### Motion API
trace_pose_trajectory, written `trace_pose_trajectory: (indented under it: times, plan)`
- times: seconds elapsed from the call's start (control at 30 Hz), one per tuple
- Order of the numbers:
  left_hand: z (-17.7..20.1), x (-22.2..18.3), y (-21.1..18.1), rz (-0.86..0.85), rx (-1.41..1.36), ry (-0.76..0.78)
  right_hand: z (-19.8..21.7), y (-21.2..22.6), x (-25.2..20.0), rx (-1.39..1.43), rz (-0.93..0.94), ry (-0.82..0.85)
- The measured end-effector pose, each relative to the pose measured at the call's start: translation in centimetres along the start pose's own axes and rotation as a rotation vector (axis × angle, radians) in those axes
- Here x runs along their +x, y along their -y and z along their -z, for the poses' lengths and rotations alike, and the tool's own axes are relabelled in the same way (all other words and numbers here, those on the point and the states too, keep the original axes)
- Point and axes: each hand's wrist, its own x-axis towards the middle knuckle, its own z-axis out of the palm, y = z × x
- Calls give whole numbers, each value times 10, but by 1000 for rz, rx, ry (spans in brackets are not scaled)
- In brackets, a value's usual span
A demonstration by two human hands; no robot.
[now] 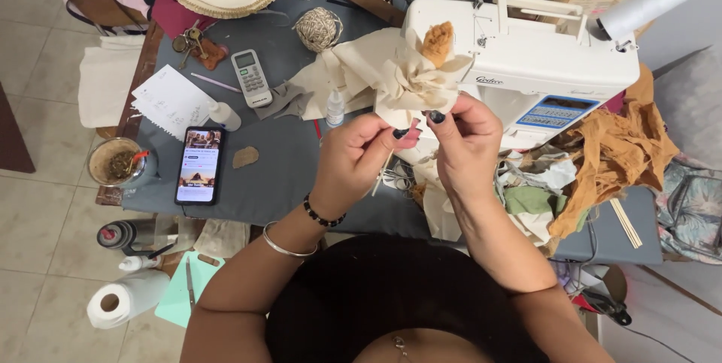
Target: The person is manually creating decorative flowers by folding and pinning scraps of fabric at a workspace.
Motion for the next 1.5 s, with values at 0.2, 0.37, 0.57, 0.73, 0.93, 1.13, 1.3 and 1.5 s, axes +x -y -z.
trace_pose_trajectory:
  times: [0.2, 0.37, 0.57, 0.73, 0.93, 1.13, 1.3, 1.5]
  plan:
    - [-4, -2, 7, 32, -271, 87, 10, -10, 0, -125, 125, 48]
    - [-14, -5, 19, -18, -363, 98, 15, -16, -2, -191, 163, -15]
    - [-14, -2, 23, -37, -425, 215, 19, -35, -9, 366, -208, 149]
    - [-8, 1, 32, 59, -530, 364, 6, -20, -13, 503, -263, 206]
    - [-2, 2, 22, 26, -378, 271, 26, -53, -10, 342, -126, 164]
    - [3, -7, 21, -59, -42, 71, 23, -39, -5, 35, 120, 192]
    - [9, -16, 60, -39, 102, -38, 16, -35, -16, 143, -14, 188]
    - [15, -14, 66, -124, 56, 57, 51, -75, -18, 149, -30, 340]
